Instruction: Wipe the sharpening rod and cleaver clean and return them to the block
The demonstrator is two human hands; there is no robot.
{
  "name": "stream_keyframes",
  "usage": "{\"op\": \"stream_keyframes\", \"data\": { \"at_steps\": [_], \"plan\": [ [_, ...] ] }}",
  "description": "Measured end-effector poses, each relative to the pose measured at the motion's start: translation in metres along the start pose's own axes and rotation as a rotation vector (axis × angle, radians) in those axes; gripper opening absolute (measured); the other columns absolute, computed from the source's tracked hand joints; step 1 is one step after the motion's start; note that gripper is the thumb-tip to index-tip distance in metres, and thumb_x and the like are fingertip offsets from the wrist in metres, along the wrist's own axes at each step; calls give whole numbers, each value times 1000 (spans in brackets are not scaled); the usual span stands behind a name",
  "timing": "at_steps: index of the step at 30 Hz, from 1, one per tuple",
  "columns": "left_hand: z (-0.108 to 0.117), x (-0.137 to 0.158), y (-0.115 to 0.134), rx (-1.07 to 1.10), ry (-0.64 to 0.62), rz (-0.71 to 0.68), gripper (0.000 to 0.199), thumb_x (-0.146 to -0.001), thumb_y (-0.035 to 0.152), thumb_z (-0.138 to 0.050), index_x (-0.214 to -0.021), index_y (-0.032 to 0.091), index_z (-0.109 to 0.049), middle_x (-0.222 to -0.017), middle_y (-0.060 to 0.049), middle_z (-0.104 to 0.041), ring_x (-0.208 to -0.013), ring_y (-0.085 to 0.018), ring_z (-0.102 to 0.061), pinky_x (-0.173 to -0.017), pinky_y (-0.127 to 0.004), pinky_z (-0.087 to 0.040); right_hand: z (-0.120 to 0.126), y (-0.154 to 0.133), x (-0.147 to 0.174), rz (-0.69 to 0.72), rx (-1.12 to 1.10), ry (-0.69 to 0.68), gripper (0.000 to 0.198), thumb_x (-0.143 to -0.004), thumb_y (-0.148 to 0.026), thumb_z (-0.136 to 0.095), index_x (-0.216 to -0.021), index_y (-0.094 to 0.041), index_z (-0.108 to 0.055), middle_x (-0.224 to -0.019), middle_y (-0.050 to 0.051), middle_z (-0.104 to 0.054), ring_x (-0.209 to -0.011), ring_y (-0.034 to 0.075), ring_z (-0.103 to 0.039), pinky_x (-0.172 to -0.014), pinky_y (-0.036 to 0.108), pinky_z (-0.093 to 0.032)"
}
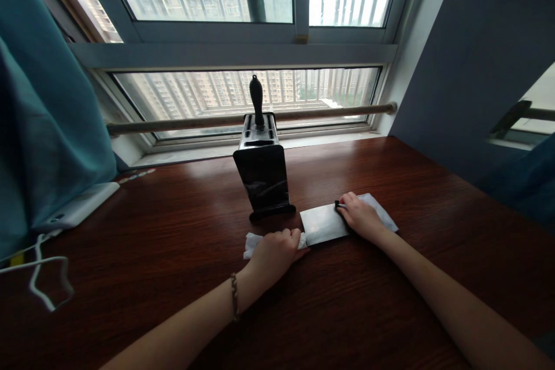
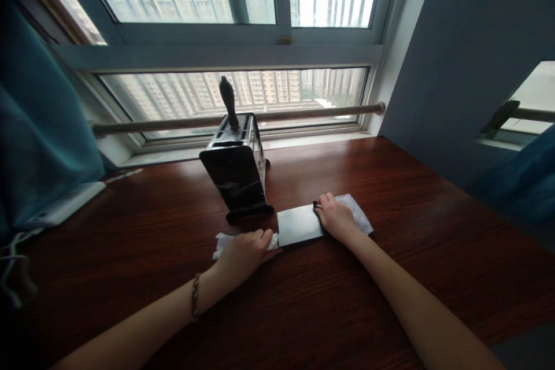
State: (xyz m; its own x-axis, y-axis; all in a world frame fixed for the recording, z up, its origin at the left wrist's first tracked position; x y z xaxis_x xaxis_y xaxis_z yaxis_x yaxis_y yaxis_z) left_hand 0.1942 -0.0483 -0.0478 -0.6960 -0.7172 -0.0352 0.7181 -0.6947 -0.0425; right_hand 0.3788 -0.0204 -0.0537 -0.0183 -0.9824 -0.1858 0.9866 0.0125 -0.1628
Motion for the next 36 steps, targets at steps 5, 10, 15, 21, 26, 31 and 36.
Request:
{"op": "stream_keyframes", "data": {
  "at_steps": [5, 10, 15, 21, 26, 31, 36],
  "plan": [
    [-1, -1, -1, -2, -25, 7, 36, -90, 45, -36, -90, 14, -55, -80, -9, -61, -69, -24, -61, -57, -31, -42, 1, 46, -8, -164, 180, 11, 19, -93, -30, -40, -100, -14, -49, -100, 8, -51, -78, 18, -57, -56, 28, -33],
    [0, 0, 1, -20, 1, -13, 37, -90, 45, -35, -89, 13, -55, -79, -10, -60, -68, -24, -61, -56, -32, -43, 7, 61, -5, -275, 293, 50, 22, -93, -32, -39, -100, -14, -48, -100, 10, -51, -75, 21, -60, -49, 29, -30],
    [2, 0, 4, -50, 27, -38, 35, -90, 44, -37, -87, 13, -54, -77, -10, -60, -66, -25, -60, -54, -33, -44, 8, 69, -4, -318, 266, 97, 21, -92, -33, -40, -97, -14, -49, -98, 10, -53, -72, 22, -60, -51, 28, -31],
    [29, 9, 1, -31, 104, -56, 37, -89, 47, -36, -85, 15, -53, -76, -7, -60, -62, -23, -58, -51, -33, -42, -6, 143, -10, -432, -435, 147, 21, -82, -36, -52, -88, -17, -56, -89, 7, -61, -83, 20, -57, -69, 28, -40],
    [99, 29, -9, -71, 340, 42, 36, -90, 47, -33, -81, 18, -52, -73, -5, -59, -64, -20, -57, -54, -31, -38, -10, 191, -8, -572, -578, 211, 31, -82, -40, -43, -90, -13, -55, -86, 12, -63, -74, 20, -58, -64, 28, -42],
    [182, 59, -44, -55, 563, 285, 44, -86, 59, -35, -75, 19, -52, -66, -3, -59, -60, -17, -55, -54, -29, -31, -15, 176, -7, -518, -521, 194, 37, -76, -51, -46, -88, -19, -57, -81, 5, -63, -74, 21, -58, -66, 30, -40],
    [268, 90, -107, -257, 691, 616, 50, -85, 64, -30, -86, 20, -53, -64, -3, -58, -55, -18, -52, -51, -27, -24, -16, 168, -6, -481, -544, 204, 40, -75, -56, -42, -87, -20, -55, -82, 4, -63, -78, 21, -58, -70, 30, -39]
  ]
}}
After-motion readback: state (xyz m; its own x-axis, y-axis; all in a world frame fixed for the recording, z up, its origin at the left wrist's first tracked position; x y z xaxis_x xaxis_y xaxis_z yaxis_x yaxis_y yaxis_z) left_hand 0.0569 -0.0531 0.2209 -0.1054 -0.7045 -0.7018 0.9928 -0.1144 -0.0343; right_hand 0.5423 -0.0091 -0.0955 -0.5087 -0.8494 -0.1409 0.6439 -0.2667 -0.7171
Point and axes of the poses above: each hand's wrist, its own x-axis away from the middle knuckle, its own z-axis out of the back of the hand, y = z × x, the point moved 10 cm from there along -x, towards the middle knuckle
